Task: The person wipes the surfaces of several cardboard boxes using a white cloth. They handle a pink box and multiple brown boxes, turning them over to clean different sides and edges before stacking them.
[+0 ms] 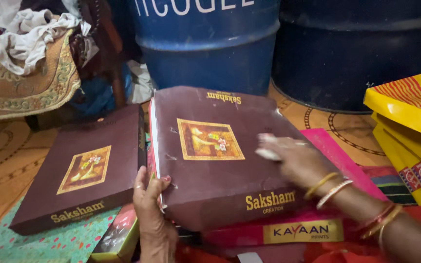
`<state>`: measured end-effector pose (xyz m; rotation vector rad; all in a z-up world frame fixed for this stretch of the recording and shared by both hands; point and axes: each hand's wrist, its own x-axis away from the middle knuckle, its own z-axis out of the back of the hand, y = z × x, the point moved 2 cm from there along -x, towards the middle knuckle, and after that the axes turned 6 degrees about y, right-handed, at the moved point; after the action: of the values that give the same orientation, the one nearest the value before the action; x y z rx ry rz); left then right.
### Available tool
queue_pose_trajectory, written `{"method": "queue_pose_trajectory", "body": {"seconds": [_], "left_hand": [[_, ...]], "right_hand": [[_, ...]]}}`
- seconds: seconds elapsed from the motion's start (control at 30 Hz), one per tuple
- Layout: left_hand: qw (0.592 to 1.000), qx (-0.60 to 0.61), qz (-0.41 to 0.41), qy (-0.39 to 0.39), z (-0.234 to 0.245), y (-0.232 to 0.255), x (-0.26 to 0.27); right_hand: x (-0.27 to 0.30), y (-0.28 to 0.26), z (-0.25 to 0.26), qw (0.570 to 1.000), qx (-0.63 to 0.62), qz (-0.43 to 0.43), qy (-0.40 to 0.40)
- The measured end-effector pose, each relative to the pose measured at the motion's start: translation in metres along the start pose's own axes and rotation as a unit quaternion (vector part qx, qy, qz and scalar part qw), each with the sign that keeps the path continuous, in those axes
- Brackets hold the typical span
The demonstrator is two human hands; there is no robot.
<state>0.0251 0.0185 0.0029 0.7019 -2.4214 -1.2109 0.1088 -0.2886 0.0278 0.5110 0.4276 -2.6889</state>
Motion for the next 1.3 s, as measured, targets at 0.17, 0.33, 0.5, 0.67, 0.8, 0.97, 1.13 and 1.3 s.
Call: {"method": "queue_pose_trajectory", "body": {"seconds": [0.17, 0.33, 0.5, 0.67, 0.8, 0.97, 1.13, 1.3], "left_hand": [[0.982, -0.103, 0.092, -0.129, 0.01, -0.018, -0.006], [0.972, -0.158, 0.157, -0.074, 0.013, -0.048, -0.034], [0.956, -0.17, 0.233, -0.044, -0.027, -0.046, -0.038], [0.961, -0.169, 0.208, -0.062, -0.04, -0.035, -0.031], [0.976, -0.108, 0.161, -0.099, -0.042, -0.031, -0.023], [0.983, -0.065, 0.144, -0.09, -0.041, -0.029, -0.018], [0.986, -0.054, 0.115, -0.111, -0.039, -0.019, -0.011], [0.983, -0.033, 0.124, -0.132, -0.048, -0.013, -0.006]], "right_hand": [[0.011, 0.055, -0.003, 0.995, 0.015, -0.077, 0.064], [0.051, -0.072, -0.012, 0.926, -0.306, 0.186, 0.119], [0.049, -0.058, -0.015, 0.961, -0.174, 0.197, 0.09], [0.013, 0.064, -0.013, 0.98, 0.069, -0.187, 0.015], [0.008, 0.03, -0.021, 0.992, 0.017, -0.049, 0.115], [0.025, -0.106, -0.014, 0.916, -0.304, 0.215, 0.149], [-0.008, -0.081, -0.016, 0.934, -0.193, 0.207, 0.217], [-0.035, 0.046, -0.027, 0.974, 0.072, -0.145, 0.161]]}}
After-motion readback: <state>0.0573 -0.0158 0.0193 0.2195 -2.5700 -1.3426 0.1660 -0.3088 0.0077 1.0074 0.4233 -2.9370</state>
